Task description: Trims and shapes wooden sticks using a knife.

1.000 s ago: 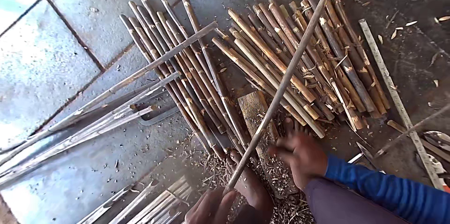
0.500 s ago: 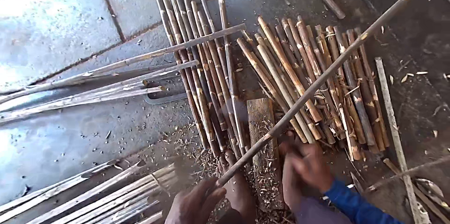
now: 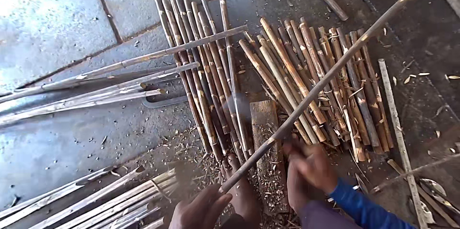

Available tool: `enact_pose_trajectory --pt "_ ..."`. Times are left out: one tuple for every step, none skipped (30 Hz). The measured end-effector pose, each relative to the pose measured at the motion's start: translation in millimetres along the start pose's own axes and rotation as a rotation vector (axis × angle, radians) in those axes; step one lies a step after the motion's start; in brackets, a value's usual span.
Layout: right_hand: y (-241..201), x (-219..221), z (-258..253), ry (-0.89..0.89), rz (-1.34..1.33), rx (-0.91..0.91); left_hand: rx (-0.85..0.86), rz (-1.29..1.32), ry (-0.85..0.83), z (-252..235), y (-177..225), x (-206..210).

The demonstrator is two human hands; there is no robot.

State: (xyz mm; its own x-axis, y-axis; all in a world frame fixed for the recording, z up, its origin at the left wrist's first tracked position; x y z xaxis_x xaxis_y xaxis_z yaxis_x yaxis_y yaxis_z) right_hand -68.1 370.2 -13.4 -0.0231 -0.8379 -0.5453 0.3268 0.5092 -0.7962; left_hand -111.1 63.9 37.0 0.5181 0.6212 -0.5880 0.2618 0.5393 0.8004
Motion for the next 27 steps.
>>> enact_pose_trajectory --pt "1 -5 -4 0.032 -0.086 0.037 0.013 -0.023 0.016 4 2 0" --pt "-2 -2 -3 -0.005 -0.056 0.016 0.025 -0.038 0.028 5 4 1" --pt "-8 9 3 -0.098 0.054 -0.050 0.036 -0.044 0.030 5 4 2" --pt "-13 21 12 -0.174 0.165 -0.113 0.043 -0.042 0.022 4 4 3" --pt "-13 26 16 -0.198 0.204 -0.133 0.046 -0.030 0.005 3 4 4" --pt "-8 18 12 -0.148 0.146 -0.091 0.046 -0.011 -0.020 -1 2 3" --pt "-1 6 4 -0.059 0.009 -0.016 0.043 0.006 -0.039 -2 1 3" --pt "3 -3 0 0.016 -0.126 0.052 0.039 0.024 -0.050 -1 0 2" --pt "3 -3 0 0.026 -0.178 0.075 0.032 0.046 -0.062 1 -1 3" --pt "1 3 2 -0.020 -0.111 0.039 0.023 0.070 -0.074 1 -3 4" --pt "-3 14 9 -0.091 -0.010 -0.019 0.002 0.095 -0.098 1 -6 7" --pt "-4 21 14 -0.135 0.063 -0.056 -0.023 0.128 -0.129 3 -10 9" --pt "-2 17 13 -0.115 0.085 -0.050 -0.037 0.156 -0.155 2 -13 11" --pt "2 6 8 -0.051 0.006 0.003 -0.040 0.175 -0.165 1 -15 13" --pt "5 -4 3 0.028 -0.117 0.072 -0.039 0.183 -0.163 3 -18 15" --pt "6 -5 3 0.036 -0.174 0.102 -0.039 0.182 -0.156 7 -19 18" --pt "3 0 6 -0.014 -0.096 0.060 -0.041 0.187 -0.153 9 -21 20" --pt "0 11 11 -0.108 0.037 -0.020 -0.045 0.198 -0.164 8 -21 22" --pt "-2 20 17 -0.160 0.132 -0.079 -0.051 0.220 -0.186 7 -21 24" --pt "-1 18 18 -0.146 0.143 -0.087 -0.051 0.241 -0.210 5 -20 25" --pt "3 6 11 -0.078 0.048 -0.045 -0.046 0.257 -0.224 3 -20 26" --pt "7 -7 5 0.012 -0.091 0.033 -0.043 0.271 -0.225 4 -20 27" --pt "9 -12 3 0.051 -0.169 0.095 -0.044 0.287 -0.220 7 -21 29" --pt "7 -10 4 0.023 -0.125 0.082 -0.053 0.305 -0.217 10 -23 31" --pt "2 2 9 -0.054 0.000 0.003 -0.061 0.320 -0.215 10 -25 33" --pt "-2 15 17 -0.128 0.125 -0.081 -0.072 0.324 -0.221 9 -25 35" --pt "-4 20 21 -0.167 0.177 -0.119 -0.077 0.320 -0.225 7 -25 35"
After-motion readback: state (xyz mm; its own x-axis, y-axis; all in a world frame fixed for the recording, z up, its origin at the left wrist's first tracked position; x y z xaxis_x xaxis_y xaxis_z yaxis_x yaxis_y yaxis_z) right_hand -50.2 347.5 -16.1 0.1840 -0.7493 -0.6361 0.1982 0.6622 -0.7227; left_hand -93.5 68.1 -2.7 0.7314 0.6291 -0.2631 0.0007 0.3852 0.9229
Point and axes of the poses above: each hand's wrist, its own z-axis away from the middle knuckle, its own x-axis out of the palm, y = z × x, the point moved 7 cm from there along -z, towards the middle knuckle, and after that the axes turned 10 degrees about z, right-handed, at the moved point
